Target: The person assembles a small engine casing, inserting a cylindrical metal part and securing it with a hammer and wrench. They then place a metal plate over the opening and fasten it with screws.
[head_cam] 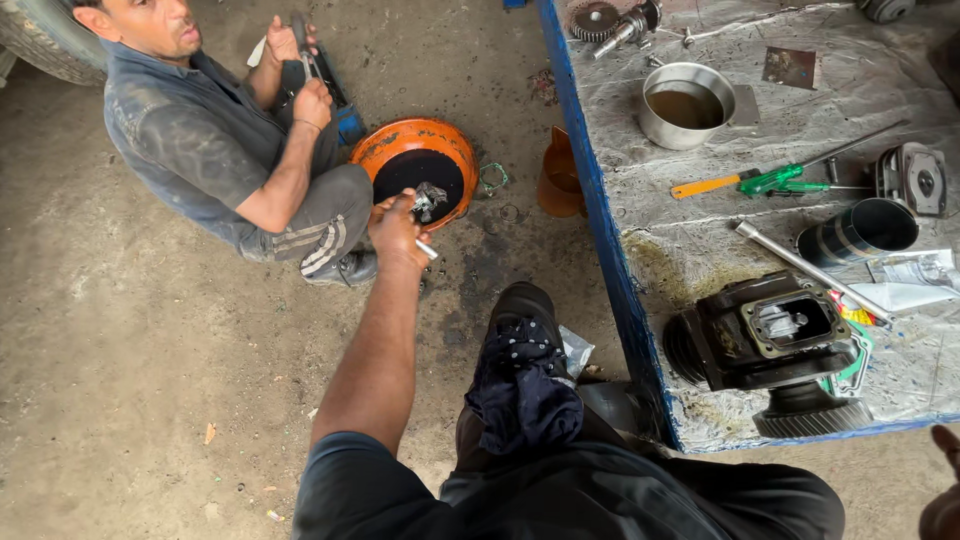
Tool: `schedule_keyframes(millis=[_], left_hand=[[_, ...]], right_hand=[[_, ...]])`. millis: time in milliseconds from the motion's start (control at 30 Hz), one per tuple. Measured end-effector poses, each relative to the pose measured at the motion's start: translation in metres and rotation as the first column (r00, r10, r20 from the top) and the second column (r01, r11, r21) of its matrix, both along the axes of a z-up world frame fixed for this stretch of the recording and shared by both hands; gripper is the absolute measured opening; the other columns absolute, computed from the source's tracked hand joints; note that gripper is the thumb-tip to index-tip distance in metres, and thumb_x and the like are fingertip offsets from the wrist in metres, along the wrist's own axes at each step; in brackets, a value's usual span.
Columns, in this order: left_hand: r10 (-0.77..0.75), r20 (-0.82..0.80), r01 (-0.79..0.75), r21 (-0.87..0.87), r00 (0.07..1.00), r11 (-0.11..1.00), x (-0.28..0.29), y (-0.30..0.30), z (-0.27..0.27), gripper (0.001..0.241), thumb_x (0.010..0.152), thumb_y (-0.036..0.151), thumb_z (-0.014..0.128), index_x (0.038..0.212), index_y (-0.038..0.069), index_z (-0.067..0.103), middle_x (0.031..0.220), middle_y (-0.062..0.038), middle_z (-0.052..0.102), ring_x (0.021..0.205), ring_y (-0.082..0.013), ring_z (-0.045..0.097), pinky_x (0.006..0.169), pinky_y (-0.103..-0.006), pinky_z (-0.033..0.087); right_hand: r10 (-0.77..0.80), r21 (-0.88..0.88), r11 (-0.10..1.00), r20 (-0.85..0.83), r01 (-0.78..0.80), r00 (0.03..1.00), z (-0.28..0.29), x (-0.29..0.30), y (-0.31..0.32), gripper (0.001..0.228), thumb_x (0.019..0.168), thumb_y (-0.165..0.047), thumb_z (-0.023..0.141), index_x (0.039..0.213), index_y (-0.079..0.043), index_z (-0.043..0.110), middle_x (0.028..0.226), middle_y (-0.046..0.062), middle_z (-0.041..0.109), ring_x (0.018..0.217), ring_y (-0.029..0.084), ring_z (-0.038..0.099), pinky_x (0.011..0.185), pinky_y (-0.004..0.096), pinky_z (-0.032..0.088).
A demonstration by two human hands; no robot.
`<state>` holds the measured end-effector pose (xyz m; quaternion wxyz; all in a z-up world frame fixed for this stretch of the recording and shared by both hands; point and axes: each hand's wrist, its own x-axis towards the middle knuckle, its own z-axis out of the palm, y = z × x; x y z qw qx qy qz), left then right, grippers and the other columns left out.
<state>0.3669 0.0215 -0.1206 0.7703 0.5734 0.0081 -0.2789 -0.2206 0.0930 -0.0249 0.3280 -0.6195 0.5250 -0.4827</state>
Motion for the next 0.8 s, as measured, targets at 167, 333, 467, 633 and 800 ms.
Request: schedule_keyframes(millis=[167, 333, 467, 633, 800], left_hand=[[0.063, 0.681, -0.111, 0.027, 0.73, 0.993, 0.052, 0.0, -0.021, 0.031, 0.085, 0.016, 0.092, 0.097, 0.011, 0.064, 0.089, -0.006, 0.072, 0.071, -0.0083, 0.063, 0.063, -0.0235, 0.054], [-0.02, 0.39, -0.111, 0.311, 0.921, 0.944, 0.076, -0.017, 0.001, 0.052, 0.079, 0.054, 0.085, 0.09, 0.012, 0.056, 0.07, -0.001, 0.057, 0.056, -0.0111, 0.048, 0.055, -0.0355, 0.037], [-0.138, -0.34, 0.198, 0.148, 0.93, 0.969, 0.057, -0.037, -0.006, 0.076, 0.079, 0.089, 0.053, 0.081, 0.013, 0.056, 0.061, 0.0, 0.052, 0.049, -0.0113, 0.038, 0.046, -0.0307, 0.031], [-0.251, -0.388, 0.167, -0.237, 0.887, 0.957, 0.02, -0.06, -0.034, 0.036, 0.089, 0.052, 0.06, 0.087, 0.016, 0.059, 0.074, -0.001, 0.058, 0.052, -0.0136, 0.045, 0.045, -0.0288, 0.033], [-0.231, -0.344, 0.112, -0.332, 0.91, 0.937, -0.061, -0.031, -0.004, 0.016, 0.095, 0.033, 0.062, 0.089, 0.019, 0.056, 0.082, 0.003, 0.058, 0.056, -0.007, 0.045, 0.047, -0.02, 0.036]], right_hand=[[0.056, 0.035, 0.998, -0.041, -0.054, 0.998, 0.008, 0.014, -0.003, 0.054, 0.092, -0.018, 0.063, 0.142, -0.002, 0.05, 0.14, 0.015, 0.055, 0.128, 0.029, 0.056, 0.102, 0.042, 0.051], [0.059, 0.065, 0.996, -0.081, -0.053, 0.995, 0.027, 0.019, -0.005, 0.051, 0.091, -0.017, 0.063, 0.139, -0.001, 0.054, 0.136, 0.016, 0.059, 0.125, 0.028, 0.059, 0.101, 0.041, 0.052], [0.06, 0.075, 0.996, -0.099, -0.053, 0.993, 0.034, 0.026, -0.006, 0.048, 0.091, -0.016, 0.062, 0.135, -0.001, 0.057, 0.132, 0.017, 0.063, 0.122, 0.028, 0.062, 0.1, 0.041, 0.052], [0.046, 0.068, 0.997, -0.125, -0.038, 0.991, 0.046, 0.018, 0.0, 0.045, 0.09, -0.015, 0.062, 0.132, 0.0, 0.061, 0.128, 0.018, 0.067, 0.119, 0.027, 0.065, 0.098, 0.041, 0.053], [0.129, 0.078, 0.99, -0.145, -0.119, 0.981, 0.088, 0.021, 0.01, 0.042, 0.089, -0.014, 0.061, 0.128, 0.001, 0.065, 0.124, 0.018, 0.071, 0.115, 0.026, 0.069, 0.097, 0.041, 0.054]])
